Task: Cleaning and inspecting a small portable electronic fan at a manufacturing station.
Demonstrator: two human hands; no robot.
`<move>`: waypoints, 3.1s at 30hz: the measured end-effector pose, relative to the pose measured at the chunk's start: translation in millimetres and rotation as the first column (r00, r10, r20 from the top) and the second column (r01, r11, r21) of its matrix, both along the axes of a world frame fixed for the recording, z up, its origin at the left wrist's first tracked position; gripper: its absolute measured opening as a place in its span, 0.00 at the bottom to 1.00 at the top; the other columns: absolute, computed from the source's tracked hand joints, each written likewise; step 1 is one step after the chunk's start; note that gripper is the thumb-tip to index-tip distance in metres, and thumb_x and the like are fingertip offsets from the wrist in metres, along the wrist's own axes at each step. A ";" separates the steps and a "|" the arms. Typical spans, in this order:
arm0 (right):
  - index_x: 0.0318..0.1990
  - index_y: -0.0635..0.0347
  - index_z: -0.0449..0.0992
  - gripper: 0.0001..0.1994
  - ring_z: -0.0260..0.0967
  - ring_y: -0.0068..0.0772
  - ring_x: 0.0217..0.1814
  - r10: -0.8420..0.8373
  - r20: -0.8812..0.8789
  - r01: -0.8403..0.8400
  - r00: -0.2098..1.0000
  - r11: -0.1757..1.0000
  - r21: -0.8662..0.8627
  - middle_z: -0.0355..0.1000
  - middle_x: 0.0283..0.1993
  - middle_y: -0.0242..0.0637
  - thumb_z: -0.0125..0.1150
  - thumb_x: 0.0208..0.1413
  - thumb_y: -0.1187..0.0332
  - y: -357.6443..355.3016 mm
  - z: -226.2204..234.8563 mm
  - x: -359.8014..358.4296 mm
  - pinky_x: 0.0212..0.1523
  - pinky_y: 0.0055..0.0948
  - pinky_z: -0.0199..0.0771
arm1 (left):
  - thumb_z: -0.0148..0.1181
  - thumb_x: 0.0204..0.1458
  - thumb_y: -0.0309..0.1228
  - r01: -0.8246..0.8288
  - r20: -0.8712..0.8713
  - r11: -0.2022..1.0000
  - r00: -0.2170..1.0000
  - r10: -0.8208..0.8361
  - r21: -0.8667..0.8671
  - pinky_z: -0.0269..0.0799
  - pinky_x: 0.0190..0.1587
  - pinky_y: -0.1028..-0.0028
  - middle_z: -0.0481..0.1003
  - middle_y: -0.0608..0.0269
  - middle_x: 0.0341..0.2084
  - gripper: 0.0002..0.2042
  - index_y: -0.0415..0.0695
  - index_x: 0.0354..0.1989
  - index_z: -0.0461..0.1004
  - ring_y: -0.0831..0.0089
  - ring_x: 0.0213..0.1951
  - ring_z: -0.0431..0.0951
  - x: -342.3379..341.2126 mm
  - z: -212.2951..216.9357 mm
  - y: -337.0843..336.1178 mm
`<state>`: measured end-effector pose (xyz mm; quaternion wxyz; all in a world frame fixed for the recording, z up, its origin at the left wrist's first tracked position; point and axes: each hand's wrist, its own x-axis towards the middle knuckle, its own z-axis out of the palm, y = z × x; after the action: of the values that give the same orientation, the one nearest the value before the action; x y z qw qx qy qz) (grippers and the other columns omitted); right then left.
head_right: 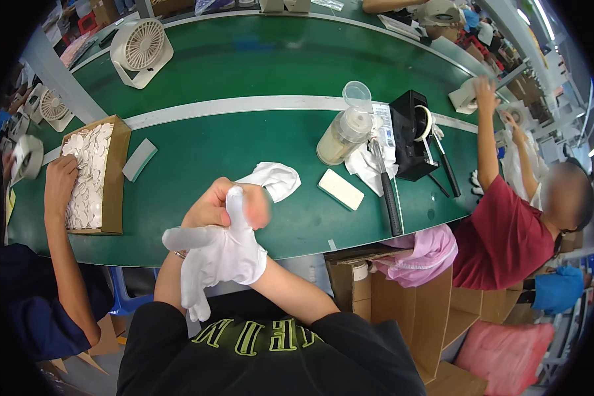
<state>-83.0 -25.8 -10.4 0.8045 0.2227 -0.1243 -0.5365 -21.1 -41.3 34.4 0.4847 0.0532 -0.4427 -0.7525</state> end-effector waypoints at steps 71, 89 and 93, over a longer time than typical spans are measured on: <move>0.66 0.38 0.50 0.35 0.28 0.57 0.72 -0.219 -0.500 -0.183 0.838 0.750 -0.635 0.28 0.72 0.38 0.56 0.51 0.51 -29.7 87.3 -49.0 0.65 0.62 0.30 | 0.62 0.49 0.34 -0.548 0.111 0.814 0.837 0.536 0.193 0.70 0.39 0.76 0.74 0.62 0.28 0.15 0.36 0.41 0.72 0.77 0.33 0.74 -18.5 0.7 -6.6; 0.68 0.51 0.41 0.39 0.42 0.54 0.70 -0.401 -0.649 -0.282 0.646 0.664 -0.692 0.36 0.70 0.50 0.54 0.52 0.53 -21.9 80.9 -48.2 0.67 0.43 0.42 | 0.61 0.49 0.30 -0.413 0.121 0.867 0.911 0.395 0.277 0.71 0.43 0.73 0.74 0.60 0.35 0.18 0.35 0.46 0.69 0.74 0.38 0.75 -12.5 -1.7 -7.4; 0.66 0.54 0.47 0.36 0.58 0.49 0.61 -0.561 -0.792 -0.475 0.238 0.644 -0.599 0.50 0.65 0.52 0.55 0.54 0.55 -47.0 67.2 -82.2 0.61 0.42 0.57 | 0.63 0.46 0.28 -0.528 0.255 0.843 0.833 0.490 0.106 0.70 0.46 0.72 0.70 0.58 0.44 0.25 0.39 0.54 0.63 0.72 0.45 0.71 5.2 2.8 -11.5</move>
<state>-165.2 -72.8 56.8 0.6879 -0.5249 0.1803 -0.4677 -15.9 -52.8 37.2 0.6099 0.2932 -0.3964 -0.6205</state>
